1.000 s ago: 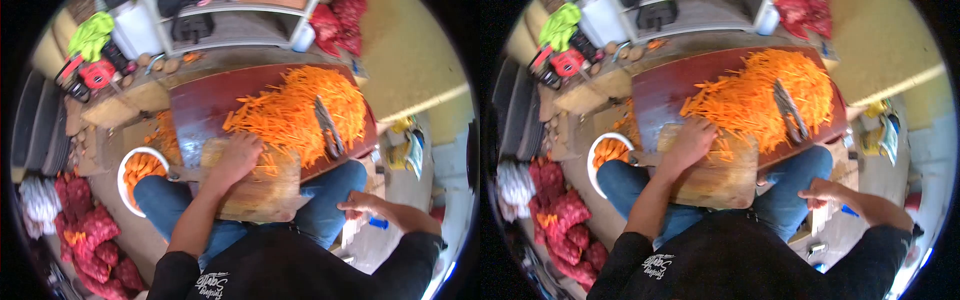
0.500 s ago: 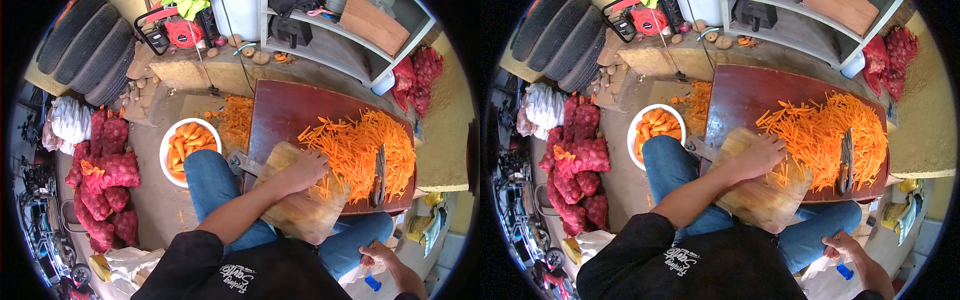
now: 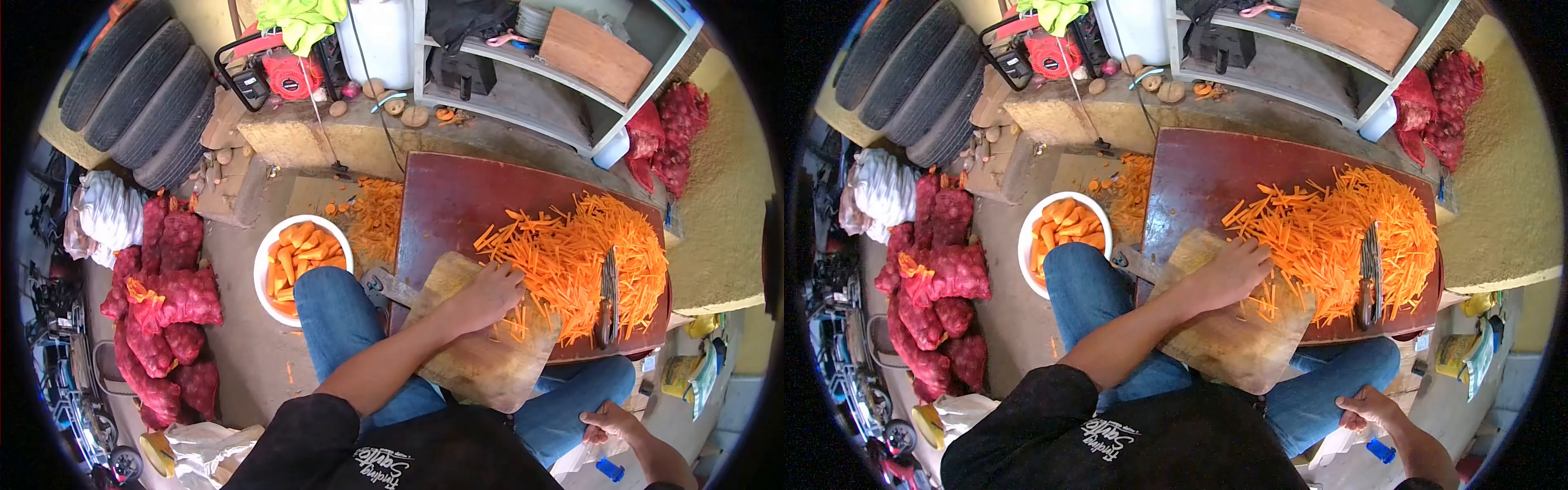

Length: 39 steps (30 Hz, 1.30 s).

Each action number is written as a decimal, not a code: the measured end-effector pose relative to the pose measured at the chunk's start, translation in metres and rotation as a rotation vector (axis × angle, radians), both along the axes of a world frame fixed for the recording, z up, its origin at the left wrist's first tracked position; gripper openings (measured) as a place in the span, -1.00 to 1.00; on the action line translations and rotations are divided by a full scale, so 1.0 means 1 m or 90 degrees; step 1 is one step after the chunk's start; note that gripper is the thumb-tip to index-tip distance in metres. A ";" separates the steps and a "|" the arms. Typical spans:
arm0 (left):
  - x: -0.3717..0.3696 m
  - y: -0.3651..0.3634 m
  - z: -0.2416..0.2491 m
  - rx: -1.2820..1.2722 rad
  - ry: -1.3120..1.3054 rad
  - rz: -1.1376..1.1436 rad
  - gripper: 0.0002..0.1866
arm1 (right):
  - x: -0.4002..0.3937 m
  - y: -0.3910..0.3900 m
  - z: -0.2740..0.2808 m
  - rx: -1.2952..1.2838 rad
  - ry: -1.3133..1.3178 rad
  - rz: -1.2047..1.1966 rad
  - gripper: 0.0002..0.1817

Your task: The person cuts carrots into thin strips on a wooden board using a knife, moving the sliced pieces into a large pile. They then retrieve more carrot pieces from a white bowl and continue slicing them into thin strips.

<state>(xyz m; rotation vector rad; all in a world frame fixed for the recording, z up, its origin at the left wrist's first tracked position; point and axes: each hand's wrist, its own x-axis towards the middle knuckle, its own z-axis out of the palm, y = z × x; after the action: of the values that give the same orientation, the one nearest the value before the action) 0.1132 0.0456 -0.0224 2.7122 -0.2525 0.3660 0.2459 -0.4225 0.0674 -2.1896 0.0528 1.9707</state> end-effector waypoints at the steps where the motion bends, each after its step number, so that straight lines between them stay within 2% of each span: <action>1: 0.001 0.001 0.000 0.002 -0.004 0.002 -0.70 | 0.000 0.002 0.001 0.004 -0.009 0.001 -0.24; 8: -0.001 0.000 0.008 0.005 0.006 -0.003 -0.73 | -0.002 -0.008 -0.004 0.020 -0.006 -0.002 -0.25; 15: -0.001 -0.001 -0.003 -0.028 -0.034 0.005 -0.77 | -0.001 -0.002 -0.002 0.033 -0.025 -0.007 -0.26; 24: -0.001 -0.002 0.002 0.018 -0.007 0.005 -0.75 | 0.001 -0.017 -0.006 0.018 -0.032 -0.012 -0.25; 34: -0.001 0.000 0.003 -0.001 0.001 0.001 -0.76 | 0.000 -0.009 -0.005 0.092 -0.029 -0.013 -0.24; 39: -0.002 -0.001 0.004 -0.032 0.000 0.004 -0.78 | -0.002 -0.007 -0.002 0.053 -0.044 -0.001 -0.23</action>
<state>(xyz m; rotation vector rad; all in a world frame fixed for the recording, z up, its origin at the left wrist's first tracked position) 0.1114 0.0450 -0.0186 2.6637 -0.2324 0.3690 0.2438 -0.4295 0.0654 -2.2017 -0.0365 1.8586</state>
